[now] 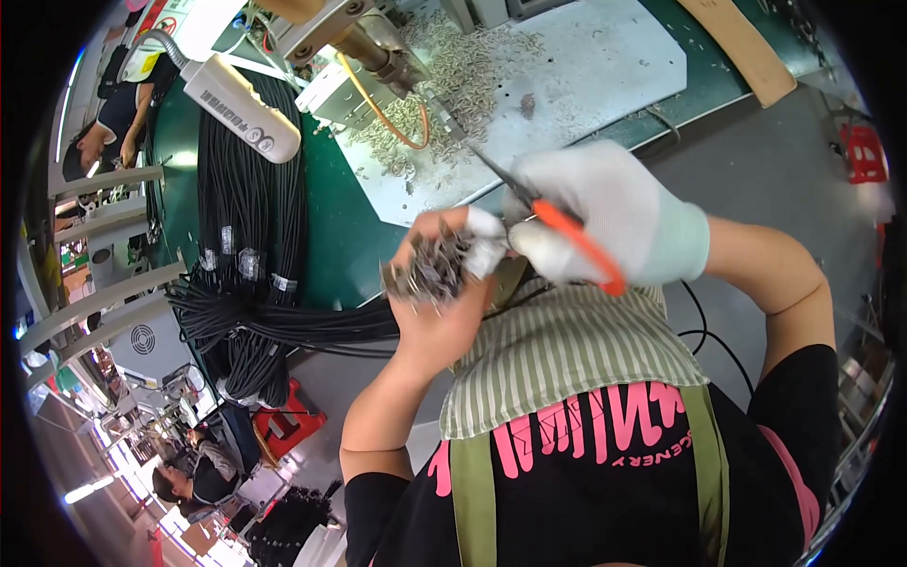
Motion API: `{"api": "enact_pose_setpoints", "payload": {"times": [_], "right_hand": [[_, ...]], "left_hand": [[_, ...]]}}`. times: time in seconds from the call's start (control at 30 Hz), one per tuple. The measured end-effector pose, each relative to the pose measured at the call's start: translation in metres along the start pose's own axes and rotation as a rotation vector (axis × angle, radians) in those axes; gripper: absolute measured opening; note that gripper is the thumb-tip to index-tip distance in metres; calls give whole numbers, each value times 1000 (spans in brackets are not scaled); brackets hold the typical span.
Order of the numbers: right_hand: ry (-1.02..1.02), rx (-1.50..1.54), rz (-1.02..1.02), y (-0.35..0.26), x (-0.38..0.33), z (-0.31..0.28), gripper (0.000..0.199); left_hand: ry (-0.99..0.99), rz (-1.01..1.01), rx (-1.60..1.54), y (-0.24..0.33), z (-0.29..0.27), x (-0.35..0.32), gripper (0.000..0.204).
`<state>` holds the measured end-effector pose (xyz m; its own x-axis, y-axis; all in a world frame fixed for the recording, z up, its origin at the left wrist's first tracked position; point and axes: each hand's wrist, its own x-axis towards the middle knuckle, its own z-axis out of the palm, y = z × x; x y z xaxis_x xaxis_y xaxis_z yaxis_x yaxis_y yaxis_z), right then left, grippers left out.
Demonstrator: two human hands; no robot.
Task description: Processing and bundling large industrial cable harnesses using a machine at a workstation.
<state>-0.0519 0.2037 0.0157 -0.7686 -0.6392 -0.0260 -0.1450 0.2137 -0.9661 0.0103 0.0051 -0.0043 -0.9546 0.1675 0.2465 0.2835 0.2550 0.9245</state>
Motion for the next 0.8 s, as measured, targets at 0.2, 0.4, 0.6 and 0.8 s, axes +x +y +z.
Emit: {"api": "enact_pose_setpoints", "payload": {"times": [0.2,0.4,0.6,0.8], "right_hand": [[250,-517,-438,11,6,8,20],[263,-752,-416,-4,-3,-4,22],[193,-1047,-380,-6,-14,-9,20],[94,-574,-219,-1,-24,-4,17]], "left_hand": [[8,-637,-627,15,-18,8,14],[212,-610,-370,17,-2,8,20],[121,-379,95,10,7,11,18],[325,-394,-129,16,18,12,20]]}}
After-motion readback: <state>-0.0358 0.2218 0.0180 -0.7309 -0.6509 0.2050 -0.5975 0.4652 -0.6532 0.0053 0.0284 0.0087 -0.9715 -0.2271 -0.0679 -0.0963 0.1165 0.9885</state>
